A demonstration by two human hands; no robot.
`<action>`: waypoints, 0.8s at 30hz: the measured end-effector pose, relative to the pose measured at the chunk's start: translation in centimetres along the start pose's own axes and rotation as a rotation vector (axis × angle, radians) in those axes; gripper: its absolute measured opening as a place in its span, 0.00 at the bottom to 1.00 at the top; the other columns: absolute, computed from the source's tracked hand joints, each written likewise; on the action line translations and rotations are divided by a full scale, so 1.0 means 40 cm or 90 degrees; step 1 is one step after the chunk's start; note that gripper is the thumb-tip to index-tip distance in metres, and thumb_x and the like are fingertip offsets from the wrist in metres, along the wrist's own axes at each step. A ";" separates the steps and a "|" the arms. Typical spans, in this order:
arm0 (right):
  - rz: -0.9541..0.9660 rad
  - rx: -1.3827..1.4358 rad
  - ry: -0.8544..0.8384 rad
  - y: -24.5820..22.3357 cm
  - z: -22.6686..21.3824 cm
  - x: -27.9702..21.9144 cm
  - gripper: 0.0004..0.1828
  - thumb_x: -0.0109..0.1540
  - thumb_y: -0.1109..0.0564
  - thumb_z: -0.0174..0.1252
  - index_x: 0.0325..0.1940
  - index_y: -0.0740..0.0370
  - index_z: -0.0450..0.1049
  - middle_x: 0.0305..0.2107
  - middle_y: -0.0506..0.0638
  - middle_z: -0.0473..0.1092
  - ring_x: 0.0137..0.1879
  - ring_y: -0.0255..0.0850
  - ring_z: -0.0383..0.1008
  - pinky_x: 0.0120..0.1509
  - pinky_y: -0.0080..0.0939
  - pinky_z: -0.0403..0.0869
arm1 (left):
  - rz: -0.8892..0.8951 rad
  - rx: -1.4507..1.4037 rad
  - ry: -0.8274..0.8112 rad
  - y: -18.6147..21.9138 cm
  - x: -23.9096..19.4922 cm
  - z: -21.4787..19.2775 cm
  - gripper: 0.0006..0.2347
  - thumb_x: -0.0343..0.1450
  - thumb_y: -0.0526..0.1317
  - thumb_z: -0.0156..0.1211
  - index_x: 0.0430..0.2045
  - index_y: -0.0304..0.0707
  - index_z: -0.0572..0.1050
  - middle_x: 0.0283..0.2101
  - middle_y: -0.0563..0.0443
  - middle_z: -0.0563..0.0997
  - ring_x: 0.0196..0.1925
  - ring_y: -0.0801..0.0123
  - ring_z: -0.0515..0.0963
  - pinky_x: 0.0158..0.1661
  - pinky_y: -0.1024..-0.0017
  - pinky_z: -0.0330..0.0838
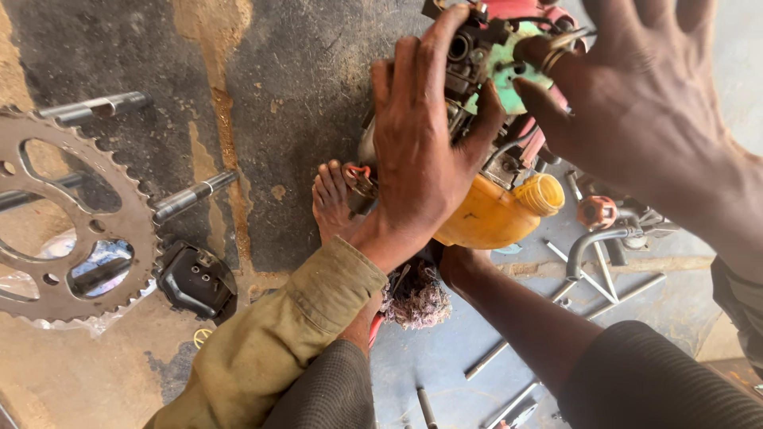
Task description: The person disassembles and reassembles parts of a small engine, including the carburetor and fuel tank, using a screwdriver, a wrench, and by hand on a workshop floor.
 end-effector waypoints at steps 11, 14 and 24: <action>0.117 0.205 0.187 -0.039 -0.047 -0.058 0.10 0.69 0.66 0.60 0.56 0.67 0.75 0.45 0.53 0.71 0.50 0.40 0.77 0.58 0.35 0.75 | -0.016 0.002 0.025 0.003 0.018 -0.007 0.23 0.78 0.38 0.61 0.65 0.36 0.57 0.48 0.47 0.72 0.48 0.63 0.72 0.56 0.60 0.63; 0.060 0.163 0.178 0.005 0.020 -0.054 0.08 0.67 0.65 0.66 0.50 0.70 0.77 0.41 0.55 0.73 0.47 0.44 0.76 0.52 0.41 0.74 | 0.002 0.023 0.045 0.002 0.016 0.002 0.24 0.78 0.37 0.61 0.65 0.36 0.56 0.50 0.48 0.72 0.49 0.62 0.72 0.56 0.60 0.63; -0.032 -0.068 0.170 -0.002 0.045 0.014 0.05 0.69 0.62 0.62 0.45 0.67 0.78 0.39 0.52 0.74 0.44 0.43 0.73 0.52 0.45 0.68 | 0.027 0.043 0.066 -0.010 0.005 0.019 0.24 0.77 0.38 0.62 0.64 0.34 0.56 0.52 0.44 0.71 0.51 0.59 0.70 0.56 0.59 0.64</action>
Point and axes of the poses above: each hand's wrist, its own x-axis towards the middle knuckle, its own z-axis out of the palm, y = z × x, the point moved 1 cm from there along x, towards the middle knuckle
